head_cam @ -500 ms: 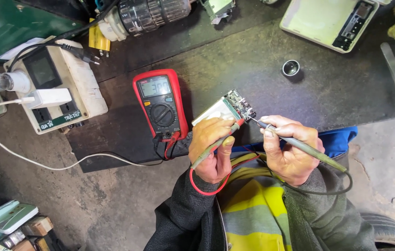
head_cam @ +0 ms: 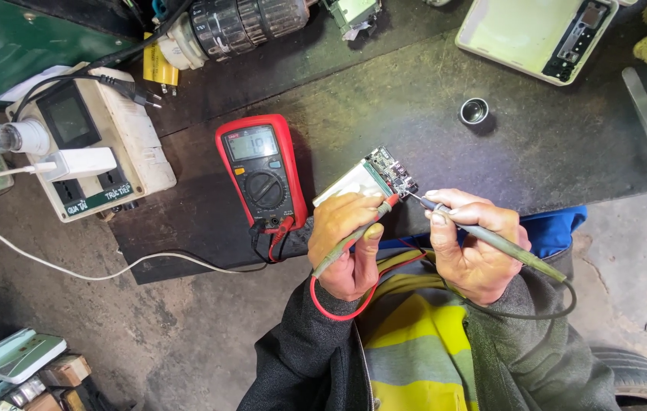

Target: Testing an electronic circuit board with a multimeter and soldering wires to it.

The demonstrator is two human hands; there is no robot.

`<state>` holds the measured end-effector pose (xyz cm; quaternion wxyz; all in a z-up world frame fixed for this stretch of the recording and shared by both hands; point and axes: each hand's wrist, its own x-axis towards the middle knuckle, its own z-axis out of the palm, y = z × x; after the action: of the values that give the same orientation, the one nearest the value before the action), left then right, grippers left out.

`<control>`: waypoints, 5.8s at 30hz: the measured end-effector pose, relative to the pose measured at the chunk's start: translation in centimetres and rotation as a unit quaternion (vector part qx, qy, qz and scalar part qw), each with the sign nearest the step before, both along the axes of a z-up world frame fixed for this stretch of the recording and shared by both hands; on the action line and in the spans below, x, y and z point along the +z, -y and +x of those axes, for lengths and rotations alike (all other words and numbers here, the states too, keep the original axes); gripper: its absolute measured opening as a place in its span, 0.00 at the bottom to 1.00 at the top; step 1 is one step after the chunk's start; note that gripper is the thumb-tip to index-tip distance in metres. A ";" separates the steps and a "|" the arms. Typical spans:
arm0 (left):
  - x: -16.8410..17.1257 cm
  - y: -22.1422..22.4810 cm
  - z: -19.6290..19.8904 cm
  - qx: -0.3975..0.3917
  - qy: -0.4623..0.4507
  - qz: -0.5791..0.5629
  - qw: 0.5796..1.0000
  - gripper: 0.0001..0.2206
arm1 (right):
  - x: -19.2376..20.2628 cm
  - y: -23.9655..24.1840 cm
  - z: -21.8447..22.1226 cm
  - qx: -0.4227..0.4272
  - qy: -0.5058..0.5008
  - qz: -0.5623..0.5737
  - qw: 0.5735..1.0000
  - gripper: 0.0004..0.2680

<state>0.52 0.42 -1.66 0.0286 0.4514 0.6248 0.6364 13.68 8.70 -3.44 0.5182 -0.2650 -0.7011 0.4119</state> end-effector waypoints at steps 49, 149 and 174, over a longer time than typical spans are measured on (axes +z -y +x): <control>0.7 -0.1 -0.8 0.051 0.033 -0.013 0.998 0.08 | -0.1 0.2 -0.2 -0.005 -0.004 -0.006 1.000 0.07; 1.5 -1.2 -0.4 0.111 0.026 -0.108 0.988 0.07 | -0.7 0.2 -0.2 -0.011 -0.007 0.004 1.000 0.07; 1.3 -1.3 -0.1 0.124 0.032 -0.113 0.985 0.07 | -0.7 0.1 -0.1 -0.019 0.006 0.010 1.000 0.07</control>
<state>0.39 1.73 -0.37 0.0198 0.3437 0.7424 0.5747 13.58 8.58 -4.14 0.5243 -0.2755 -0.7034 0.3930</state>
